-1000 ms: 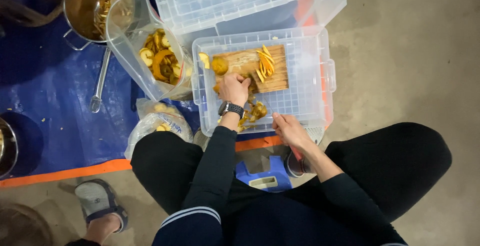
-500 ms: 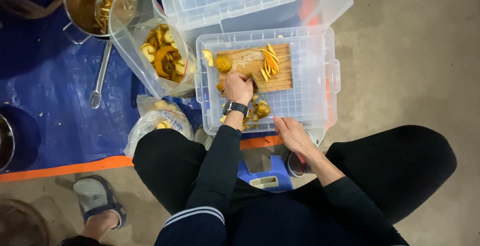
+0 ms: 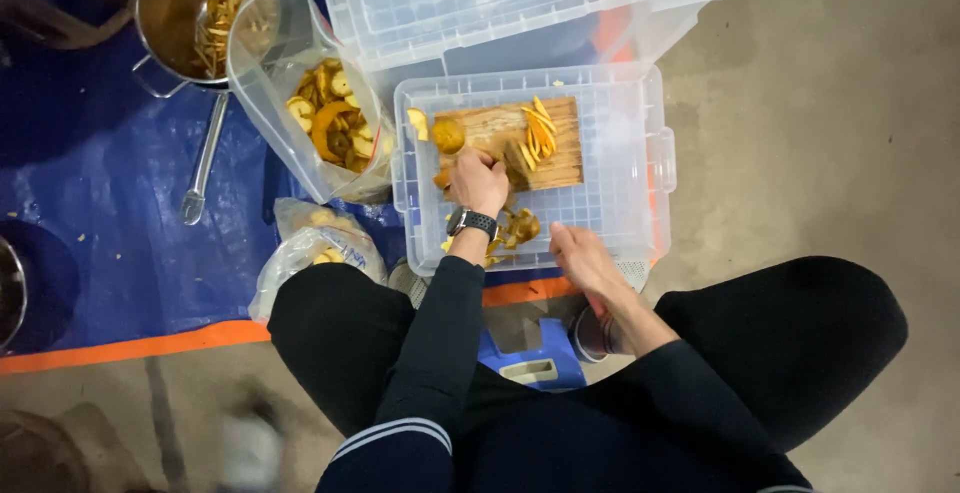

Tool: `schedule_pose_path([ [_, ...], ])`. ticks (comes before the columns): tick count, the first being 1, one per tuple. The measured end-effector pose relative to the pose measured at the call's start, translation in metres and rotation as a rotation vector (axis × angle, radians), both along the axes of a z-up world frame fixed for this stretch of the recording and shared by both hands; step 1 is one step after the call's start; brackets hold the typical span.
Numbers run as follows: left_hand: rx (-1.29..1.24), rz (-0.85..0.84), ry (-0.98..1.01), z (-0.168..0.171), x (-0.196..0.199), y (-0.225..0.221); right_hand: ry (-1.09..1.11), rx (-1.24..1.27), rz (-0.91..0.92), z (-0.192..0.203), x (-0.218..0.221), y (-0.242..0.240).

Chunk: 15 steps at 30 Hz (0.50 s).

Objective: A person slices fruit into thin strips on a wooden cutting board using a knife while seated in a food preparation area.

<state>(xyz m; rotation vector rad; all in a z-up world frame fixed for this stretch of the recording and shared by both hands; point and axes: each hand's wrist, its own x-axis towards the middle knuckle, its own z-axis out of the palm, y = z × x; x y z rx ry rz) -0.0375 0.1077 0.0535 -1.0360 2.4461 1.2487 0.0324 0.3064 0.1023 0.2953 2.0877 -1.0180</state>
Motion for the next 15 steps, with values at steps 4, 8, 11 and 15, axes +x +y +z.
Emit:
schedule_pose_path([
  [4,-0.011,0.0,0.009,-0.006,-0.004,0.001,0.007,-0.018,0.045,0.022,-0.004,-0.01],
  [8,0.029,0.02,0.045,-0.008,-0.001,0.004,0.04,-0.007,0.127,0.032,0.005,-0.008],
  [11,0.039,0.017,0.058,-0.002,-0.003,-0.001,0.009,-0.004,0.154,0.039,0.0,-0.009],
  [15,0.054,0.003,0.068,-0.015,-0.004,-0.001,-0.001,0.019,0.151,0.023,-0.003,-0.013],
])
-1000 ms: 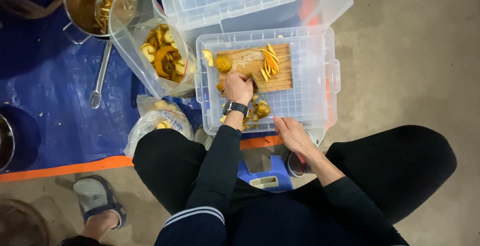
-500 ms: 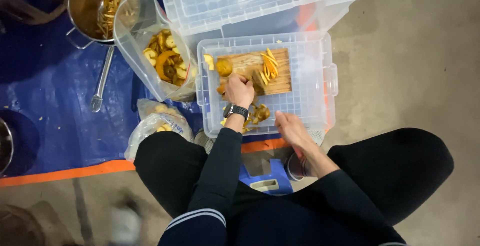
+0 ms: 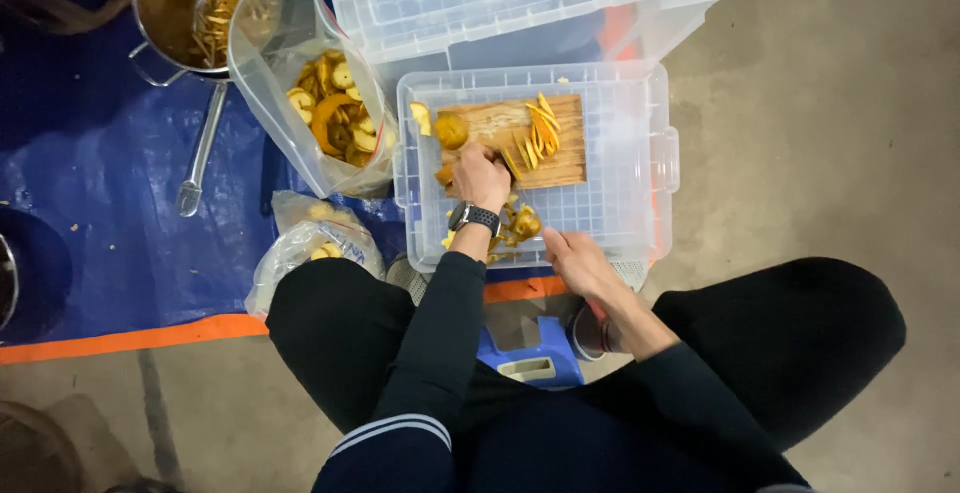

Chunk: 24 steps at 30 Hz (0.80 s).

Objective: A person slices fruit into thin strips on a wooden cutting board using a knife while seated in a food preparation area.

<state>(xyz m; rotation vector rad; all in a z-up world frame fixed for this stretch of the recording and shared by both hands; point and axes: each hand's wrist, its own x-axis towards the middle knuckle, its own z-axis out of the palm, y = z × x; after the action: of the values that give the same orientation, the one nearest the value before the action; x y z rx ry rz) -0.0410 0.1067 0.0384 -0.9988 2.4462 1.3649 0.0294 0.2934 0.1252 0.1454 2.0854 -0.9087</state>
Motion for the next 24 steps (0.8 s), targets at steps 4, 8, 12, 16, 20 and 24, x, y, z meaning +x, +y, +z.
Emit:
schedule_pose_path([
  [4,-0.036,-0.016,-0.033,-0.007,0.0,-0.002,0.015,-0.057,-0.048,-0.019,-0.003,-0.004],
  [8,-0.04,-0.005,-0.08,-0.002,0.002,0.002,-0.033,-0.084,-0.093,-0.018,0.012,0.012],
  [12,-0.041,-0.025,-0.086,-0.001,-0.002,-0.002,-0.007,-0.053,-0.07,-0.023,0.002,0.011],
  [16,-0.043,0.006,-0.067,-0.012,-0.001,0.002,0.039,-0.073,-0.121,-0.021,-0.017,-0.002],
  [20,-0.021,-0.021,-0.03,-0.014,-0.001,0.003,0.05,-0.074,-0.153,-0.025,-0.018,0.002],
  [24,0.047,-0.029,0.111,0.034,-0.002,0.006,0.052,-0.033,-0.169,-0.001,-0.015,0.003],
])
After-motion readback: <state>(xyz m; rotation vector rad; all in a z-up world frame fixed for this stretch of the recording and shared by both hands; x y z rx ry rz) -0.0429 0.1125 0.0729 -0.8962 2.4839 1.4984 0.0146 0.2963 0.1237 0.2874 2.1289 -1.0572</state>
